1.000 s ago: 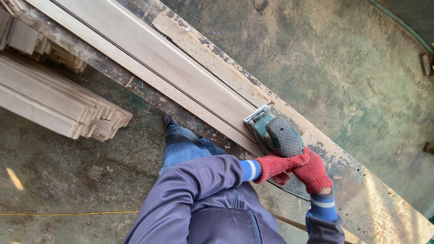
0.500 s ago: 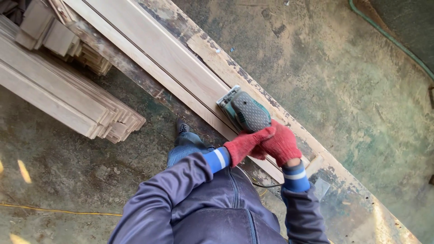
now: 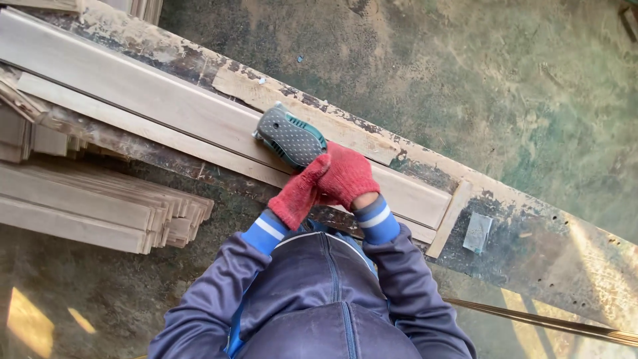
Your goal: Sanding a piece of wood trim using a power sander and a manual sanding block.
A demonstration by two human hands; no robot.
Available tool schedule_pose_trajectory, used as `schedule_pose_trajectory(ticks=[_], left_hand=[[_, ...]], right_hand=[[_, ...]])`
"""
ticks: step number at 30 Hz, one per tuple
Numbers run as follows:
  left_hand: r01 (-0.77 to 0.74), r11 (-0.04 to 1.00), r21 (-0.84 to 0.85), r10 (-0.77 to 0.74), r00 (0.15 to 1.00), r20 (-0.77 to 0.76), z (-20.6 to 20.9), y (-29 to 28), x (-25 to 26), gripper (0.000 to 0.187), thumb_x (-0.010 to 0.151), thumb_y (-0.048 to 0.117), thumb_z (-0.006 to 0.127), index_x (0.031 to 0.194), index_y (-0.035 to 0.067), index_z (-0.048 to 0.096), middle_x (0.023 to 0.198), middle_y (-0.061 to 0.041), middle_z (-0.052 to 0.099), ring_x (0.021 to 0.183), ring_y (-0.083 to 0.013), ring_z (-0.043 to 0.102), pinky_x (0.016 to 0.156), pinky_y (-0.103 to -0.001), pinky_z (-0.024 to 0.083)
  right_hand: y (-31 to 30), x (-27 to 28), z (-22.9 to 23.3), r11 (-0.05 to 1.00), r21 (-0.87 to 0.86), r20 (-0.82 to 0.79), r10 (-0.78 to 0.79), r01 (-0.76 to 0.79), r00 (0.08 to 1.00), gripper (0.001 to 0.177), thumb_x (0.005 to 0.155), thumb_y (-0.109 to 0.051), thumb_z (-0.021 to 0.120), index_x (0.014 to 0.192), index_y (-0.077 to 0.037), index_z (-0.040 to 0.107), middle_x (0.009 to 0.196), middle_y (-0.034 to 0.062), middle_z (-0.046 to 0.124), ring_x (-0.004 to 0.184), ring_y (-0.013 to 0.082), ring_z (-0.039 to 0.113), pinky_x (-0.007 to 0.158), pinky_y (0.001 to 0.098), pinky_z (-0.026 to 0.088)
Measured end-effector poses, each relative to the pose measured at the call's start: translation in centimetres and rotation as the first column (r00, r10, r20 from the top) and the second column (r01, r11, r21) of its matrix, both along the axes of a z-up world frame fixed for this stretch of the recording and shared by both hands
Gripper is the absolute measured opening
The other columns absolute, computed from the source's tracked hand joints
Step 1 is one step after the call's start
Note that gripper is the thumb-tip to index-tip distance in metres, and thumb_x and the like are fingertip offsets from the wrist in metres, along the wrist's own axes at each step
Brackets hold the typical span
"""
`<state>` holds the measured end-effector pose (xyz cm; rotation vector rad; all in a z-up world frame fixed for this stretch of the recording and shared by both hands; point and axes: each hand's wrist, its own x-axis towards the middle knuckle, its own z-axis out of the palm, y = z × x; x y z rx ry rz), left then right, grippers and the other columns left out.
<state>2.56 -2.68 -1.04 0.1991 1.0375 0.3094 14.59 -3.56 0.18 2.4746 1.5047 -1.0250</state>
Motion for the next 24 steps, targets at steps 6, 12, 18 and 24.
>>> schedule_pose_trajectory(ticks=[6,12,18,24], left_hand=[[0.149,0.986,-0.071,-0.149,0.989,0.006,0.2,-4.6,3.8,0.061,0.071,0.052,0.094,0.102,0.004,0.072,0.084,-0.017,0.078,0.076,-0.0358,0.078,0.073,-0.056,0.065],[0.428,0.902,-0.061,-0.427,0.904,0.033,-0.8,-11.3,7.9,0.07,0.067,0.059,0.094,0.106,0.005,0.072,0.081,-0.012,0.075,0.074,-0.0302,0.077,0.068,-0.051,0.066],[0.651,0.758,0.041,-0.651,0.752,0.106,0.6,-16.3,12.9,0.074,0.065,0.06,0.091,0.114,0.008,0.069,0.078,-0.004,0.069,0.066,-0.0218,0.072,0.058,-0.041,0.067],[0.737,0.668,0.102,-0.744,0.663,0.079,0.1,-20.5,17.9,0.075,0.062,0.059,0.089,0.105,0.0,0.069,0.073,-0.007,0.065,0.062,-0.0215,0.069,0.058,-0.042,0.065]], right_hand=[[-6.1,3.6,1.4,0.997,-0.038,-0.001,-0.068,0.068,0.998,0.038,0.082,-0.044,0.055,0.108,-0.018,0.066,0.094,0.0173,0.075,0.1,0.0421,0.073,0.086,0.0551,0.058],[-13.4,8.1,3.8,0.966,-0.204,0.03,-0.154,0.157,0.988,0.037,0.067,-0.032,0.073,0.101,-0.017,0.067,0.081,0.0109,0.078,0.1,0.0385,0.075,0.09,0.0518,0.058],[-23.2,11.9,3.5,0.937,-0.015,0.049,-0.348,0.35,0.936,0.034,0.083,-0.029,0.054,0.106,-0.008,0.067,0.091,0.0258,0.074,0.1,0.048,0.07,0.088,0.0583,0.056],[-28.5,14.4,3.8,0.852,0.101,0.107,-0.522,0.513,0.846,0.036,0.084,-0.026,0.053,0.098,0.005,0.065,0.088,0.0362,0.068,0.098,0.0566,0.065,0.086,0.0648,0.053]])
